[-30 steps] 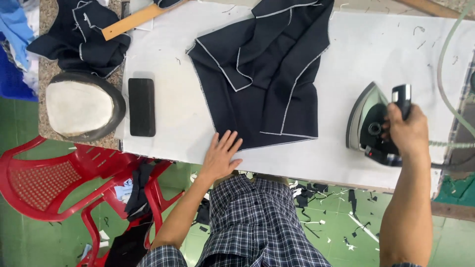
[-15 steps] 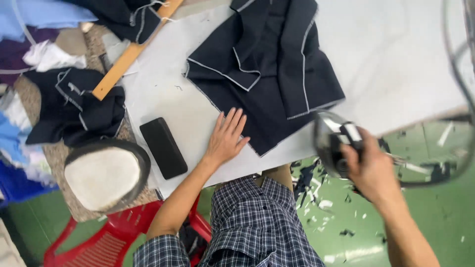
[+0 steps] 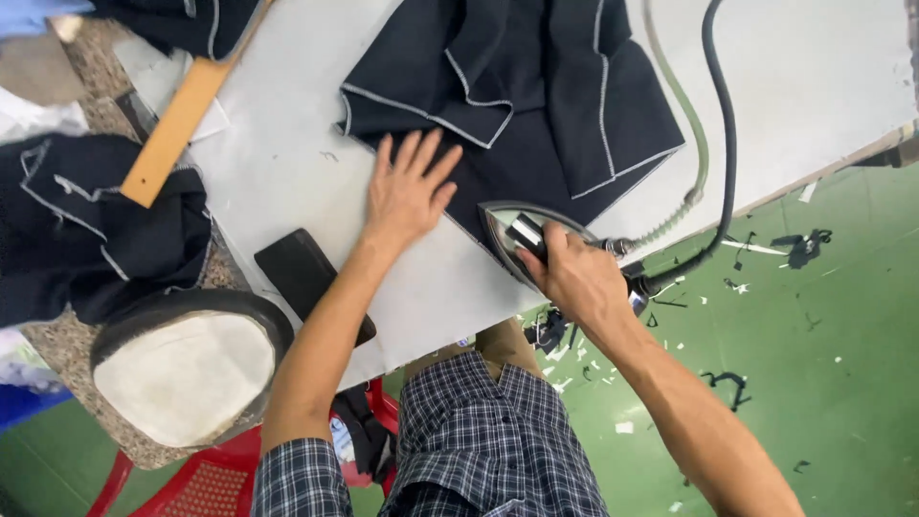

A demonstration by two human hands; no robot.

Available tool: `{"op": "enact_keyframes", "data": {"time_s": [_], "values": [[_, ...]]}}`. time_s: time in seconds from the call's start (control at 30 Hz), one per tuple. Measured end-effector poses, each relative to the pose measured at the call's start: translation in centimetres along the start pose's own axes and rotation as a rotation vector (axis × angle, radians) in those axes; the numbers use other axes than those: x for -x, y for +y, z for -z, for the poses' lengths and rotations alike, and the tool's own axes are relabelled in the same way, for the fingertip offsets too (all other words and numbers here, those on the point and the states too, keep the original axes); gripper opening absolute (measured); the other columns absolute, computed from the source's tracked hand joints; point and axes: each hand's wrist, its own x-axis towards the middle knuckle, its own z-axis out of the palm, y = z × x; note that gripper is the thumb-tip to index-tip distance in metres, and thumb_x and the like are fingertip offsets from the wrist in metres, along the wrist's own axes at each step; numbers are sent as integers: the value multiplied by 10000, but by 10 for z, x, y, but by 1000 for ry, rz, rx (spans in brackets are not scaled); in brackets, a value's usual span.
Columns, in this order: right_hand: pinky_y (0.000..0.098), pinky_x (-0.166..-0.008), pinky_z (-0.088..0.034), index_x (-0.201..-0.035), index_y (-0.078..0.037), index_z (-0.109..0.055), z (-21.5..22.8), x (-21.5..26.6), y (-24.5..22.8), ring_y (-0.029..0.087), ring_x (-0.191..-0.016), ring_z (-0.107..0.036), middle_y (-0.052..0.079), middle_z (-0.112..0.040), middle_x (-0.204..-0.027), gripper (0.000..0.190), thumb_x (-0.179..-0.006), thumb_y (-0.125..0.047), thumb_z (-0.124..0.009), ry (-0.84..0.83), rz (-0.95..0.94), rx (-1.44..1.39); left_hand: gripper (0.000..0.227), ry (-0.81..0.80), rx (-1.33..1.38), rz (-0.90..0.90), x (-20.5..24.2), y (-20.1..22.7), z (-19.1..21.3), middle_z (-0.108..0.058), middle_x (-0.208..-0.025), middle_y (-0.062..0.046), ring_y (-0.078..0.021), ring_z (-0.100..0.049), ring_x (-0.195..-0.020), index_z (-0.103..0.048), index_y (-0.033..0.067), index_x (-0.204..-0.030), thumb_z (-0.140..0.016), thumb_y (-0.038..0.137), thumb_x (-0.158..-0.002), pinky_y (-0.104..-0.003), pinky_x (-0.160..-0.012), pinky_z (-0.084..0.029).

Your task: The person irons a black fabric piece on a white ironing table using a steam iron and a pressing block. They repeatedly smooth, fold, and press different sections of the fabric, occasionally using the block to hold seams flat while ironing.

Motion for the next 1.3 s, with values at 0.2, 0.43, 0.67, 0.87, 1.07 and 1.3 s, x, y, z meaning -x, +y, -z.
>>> {"op": "enact_keyframes", "data": {"time_s": [0.2,0.43,0.67,0.87,1.07,1.3], "values": [[461,-584,-618,-1206,-64,-545,-7,-23,-2,332,-642,-752,114,-668,-792,496,-1053,-526,-448,80,107,-3,503,-10,-37,47,4,-45,-12,-594,-1418,-119,-332,-537,-1320,-538,296,-1520,-393,482,-1075,-619,-1122,-257],[531,-662,-607,-1207,-72,-495,4,-27,-1,405,-731,-751,168,-692,-822,498,-1041,-539,-451,12,95,-135,537,102,-97,190,48,-5,86,-483,-1524,-275,-422,-410,-1442,-579,23,-1471,-650,341,-1044,-607,-1192,-204],[508,-632,-602,-1126,-64,-525,11,-25,-1,411,-708,-750,181,-701,-759,472,-1051,-523,-449,20,106,-174,781,156,-238,671,164,60,73,-227,-1622,-359,-510,-200,-1510,-387,-70,-1544,-690,409,-1005,-675,-1192,-130],[533,-690,-596,-1157,-55,-521,13,-23,2,460,-773,-742,232,-714,-806,482,-1035,-521,-512,9,105,-255,765,135,-217,729,176,75,57,-202,-1654,-306,-453,-158,-1540,-388,-25,-1569,-609,473,-1032,-652,-1205,-79],[548,-717,-594,-1171,-50,-521,17,-13,8,463,-791,-746,244,-723,-819,503,-1047,-534,-458,-49,121,-218,720,179,-204,701,173,82,65,-300,-1632,-292,-434,-242,-1523,-477,-14,-1529,-666,442,-1005,-630,-1208,-124],[532,-734,-594,-1216,-57,-529,18,-14,7,425,-791,-756,211,-740,-834,483,-1047,-507,-467,-79,106,-211,717,220,-235,670,173,80,65,-347,-1613,-294,-454,-309,-1497,-524,-22,-1490,-701,421,-955,-645,-1191,-183]]}}
